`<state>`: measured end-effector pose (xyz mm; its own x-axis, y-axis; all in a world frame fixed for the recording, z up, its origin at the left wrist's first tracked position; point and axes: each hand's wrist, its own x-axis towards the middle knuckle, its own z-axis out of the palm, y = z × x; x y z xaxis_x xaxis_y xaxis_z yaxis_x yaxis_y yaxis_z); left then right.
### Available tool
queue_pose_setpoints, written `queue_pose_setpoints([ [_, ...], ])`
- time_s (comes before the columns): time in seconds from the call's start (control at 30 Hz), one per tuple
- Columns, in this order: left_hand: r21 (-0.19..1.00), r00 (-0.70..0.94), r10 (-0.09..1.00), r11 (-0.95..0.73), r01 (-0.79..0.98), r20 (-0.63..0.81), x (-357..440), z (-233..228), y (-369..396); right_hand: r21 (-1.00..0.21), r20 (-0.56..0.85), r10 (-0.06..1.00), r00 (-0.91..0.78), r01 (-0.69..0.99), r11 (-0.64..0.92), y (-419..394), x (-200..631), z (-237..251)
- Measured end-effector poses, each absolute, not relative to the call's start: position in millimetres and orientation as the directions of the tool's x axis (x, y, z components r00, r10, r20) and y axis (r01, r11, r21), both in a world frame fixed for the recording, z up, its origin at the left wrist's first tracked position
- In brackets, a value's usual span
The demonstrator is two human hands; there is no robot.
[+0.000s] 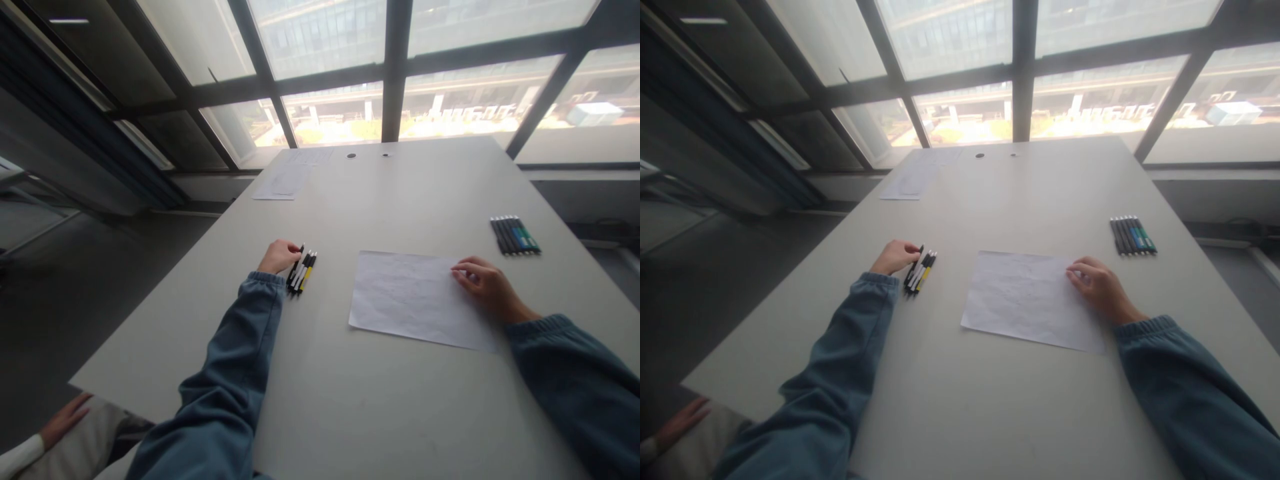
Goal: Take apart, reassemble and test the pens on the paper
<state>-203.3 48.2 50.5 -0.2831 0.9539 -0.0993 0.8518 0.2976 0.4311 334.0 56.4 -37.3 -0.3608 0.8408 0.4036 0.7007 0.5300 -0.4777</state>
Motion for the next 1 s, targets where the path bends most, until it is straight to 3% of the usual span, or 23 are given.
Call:
queue_pose_setpoints([
  [0.2, 0.462, -0.333, 0.941, 0.272, 0.844, 0.053, -201.8, 85.3, 38.4, -0.482, 0.405, 0.842, -0.357, 0.699, 0.528, 57.8, 334.1, -37.7],
  [0.3, 0.610, -0.307, 0.946, 0.183, 0.771, 0.105, -186.4, 98.2, 31.4, -0.478, 0.420, 0.835, -0.355, 0.696, 0.536, 57.2, 332.7, -34.6],
  [0.43, 0.832, -0.210, 0.975, 0.061, 0.552, 0.068, -152.0, 98.5, 27.6, -0.459, 0.488, 0.807, -0.332, 0.689, 0.561, 55.3, 329.5, -26.6],
  [0.63, 0.967, -0.049, 0.998, -0.036, 0.253, 0.050, -98.0, 79.8, 27.4, -0.473, 0.569, 0.764, -0.304, 0.639, 0.606, 47.5, 318.8, -14.6],
  [0.83, 0.999, 0.092, 0.996, -0.015, 0.042, 0.011, -49.3, 57.4, 17.8, -0.642, 0.497, 0.818, -0.291, 0.510, 0.572, 22.3, 282.3, -0.6],
  [1.0, 0.991, 0.069, 0.997, 0.035, -0.130, -0.026, -15.9, 32.3, 6.7, -0.852, 0.277, 0.929, -0.244, 0.385, 0.355, 3.1, 253.7, -1.2],
])
